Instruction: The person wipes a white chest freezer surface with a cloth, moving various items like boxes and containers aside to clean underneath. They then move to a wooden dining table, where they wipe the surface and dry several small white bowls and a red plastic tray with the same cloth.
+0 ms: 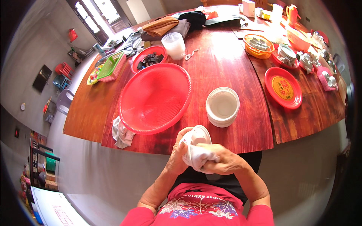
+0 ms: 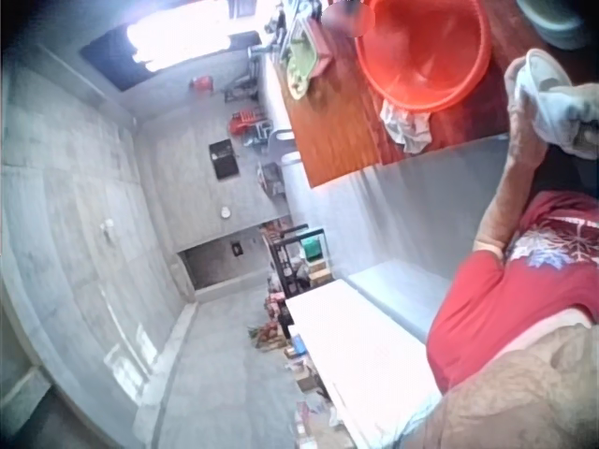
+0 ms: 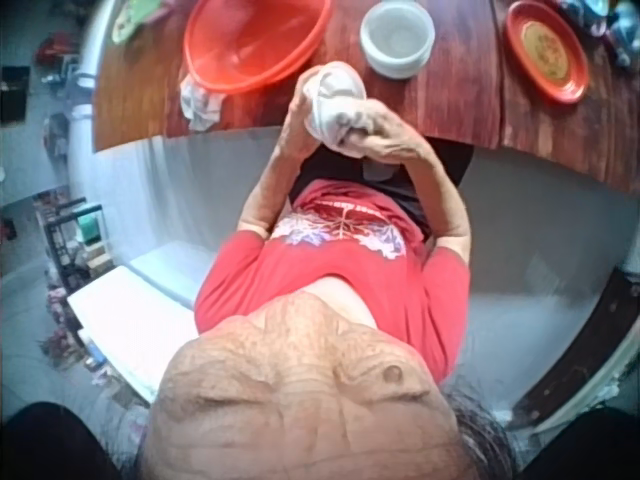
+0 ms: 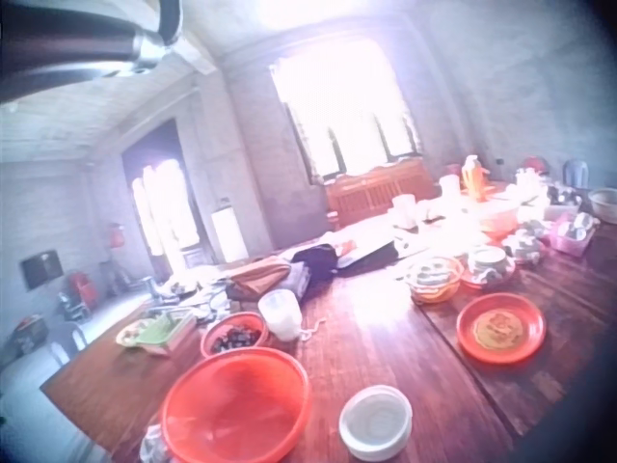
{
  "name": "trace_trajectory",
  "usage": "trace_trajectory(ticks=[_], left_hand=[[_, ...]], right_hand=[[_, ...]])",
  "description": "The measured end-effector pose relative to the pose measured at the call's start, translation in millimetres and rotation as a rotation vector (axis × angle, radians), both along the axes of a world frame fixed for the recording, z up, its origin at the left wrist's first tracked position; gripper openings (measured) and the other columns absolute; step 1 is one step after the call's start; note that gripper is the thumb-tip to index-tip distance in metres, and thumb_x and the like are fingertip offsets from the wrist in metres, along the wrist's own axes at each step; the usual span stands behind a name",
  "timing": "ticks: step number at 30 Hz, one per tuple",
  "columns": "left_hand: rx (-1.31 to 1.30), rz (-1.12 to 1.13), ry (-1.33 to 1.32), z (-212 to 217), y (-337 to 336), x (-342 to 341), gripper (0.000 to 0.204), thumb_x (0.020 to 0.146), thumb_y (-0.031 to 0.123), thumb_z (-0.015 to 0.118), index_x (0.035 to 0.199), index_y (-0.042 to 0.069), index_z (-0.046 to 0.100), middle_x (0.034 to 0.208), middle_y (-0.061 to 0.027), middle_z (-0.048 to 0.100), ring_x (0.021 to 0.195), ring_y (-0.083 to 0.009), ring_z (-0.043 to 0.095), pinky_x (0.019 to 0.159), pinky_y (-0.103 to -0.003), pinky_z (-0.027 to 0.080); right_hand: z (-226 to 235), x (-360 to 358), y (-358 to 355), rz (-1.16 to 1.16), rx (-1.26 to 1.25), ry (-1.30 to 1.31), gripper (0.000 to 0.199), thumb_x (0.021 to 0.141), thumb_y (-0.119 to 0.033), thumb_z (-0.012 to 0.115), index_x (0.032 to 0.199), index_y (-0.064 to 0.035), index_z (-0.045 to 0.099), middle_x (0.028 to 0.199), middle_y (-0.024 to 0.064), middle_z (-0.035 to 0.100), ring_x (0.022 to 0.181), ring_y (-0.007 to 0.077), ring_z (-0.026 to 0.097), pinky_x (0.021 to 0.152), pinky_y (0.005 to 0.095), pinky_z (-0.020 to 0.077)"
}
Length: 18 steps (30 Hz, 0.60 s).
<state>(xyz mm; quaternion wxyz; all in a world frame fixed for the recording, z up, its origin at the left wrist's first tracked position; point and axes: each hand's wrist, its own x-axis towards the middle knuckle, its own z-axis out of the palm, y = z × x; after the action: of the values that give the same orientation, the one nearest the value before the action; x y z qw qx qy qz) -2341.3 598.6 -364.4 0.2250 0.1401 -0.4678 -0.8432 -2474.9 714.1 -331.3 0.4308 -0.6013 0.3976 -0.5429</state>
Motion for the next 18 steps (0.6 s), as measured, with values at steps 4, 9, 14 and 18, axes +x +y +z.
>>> trace_trajectory(ticks=[4, 9, 14, 18], left_hand=[[-0.083, -0.045, 0.040, 3, 1, 0, 0.079, 0.080, 0.051, 0.064, 0.136, 0.009, 0.028, 0.131, -0.0135, 0.043, 0.121, -0.0231, 0.045, 0.100, -0.040, 0.040], [-0.200, -0.067, 0.047, 42, -13, -4, 0.075, 0.080, 0.030, 0.070, 0.136, 0.007, 0.026, 0.120, -0.0086, 0.049, 0.110, -0.0143, 0.049, 0.093, -0.030, 0.042], [-0.515, 0.237, -0.050, 64, -98, -11, 0.062, 0.084, 0.024, 0.069, 0.129, 0.004, 0.032, 0.104, -0.0067, 0.056, 0.096, -0.0137, 0.057, 0.082, -0.026, 0.048], [-0.842, 0.322, -0.465, 55, -170, -34, 0.075, 0.071, 0.039, 0.078, 0.124, 0.003, 0.039, 0.108, -0.0150, 0.054, 0.102, -0.0218, 0.056, 0.085, -0.034, 0.049]], right_hand=[[9, 7, -1, -0.535, -0.230, 0.107, 0.024, 0.071, 0.006, 0.055, 0.094, 0.0003, 0.057, 0.099, 0.0154, 0.054, 0.081, 0.0283, 0.061, 0.070, 0.0314, 0.0510], [9, 11, 4, -0.469, -0.244, 0.603, 0.025, 0.066, 0.000, 0.065, 0.089, -0.0049, 0.056, 0.097, 0.0135, 0.054, 0.075, 0.0339, 0.061, 0.062, 0.0388, 0.0519], [-1, -16, 21, -0.639, -0.082, 0.398, 0.017, 0.069, 0.004, 0.064, 0.084, -0.0014, 0.061, 0.088, 0.0129, 0.057, 0.074, 0.0299, 0.062, 0.062, 0.0355, 0.0499], [-56, -34, 29, -0.875, 0.015, 0.462, 0.024, 0.067, 0.006, 0.059, 0.089, -0.0012, 0.060, 0.087, 0.0135, 0.056, 0.073, 0.0323, 0.060, 0.062, 0.0374, 0.0490]])
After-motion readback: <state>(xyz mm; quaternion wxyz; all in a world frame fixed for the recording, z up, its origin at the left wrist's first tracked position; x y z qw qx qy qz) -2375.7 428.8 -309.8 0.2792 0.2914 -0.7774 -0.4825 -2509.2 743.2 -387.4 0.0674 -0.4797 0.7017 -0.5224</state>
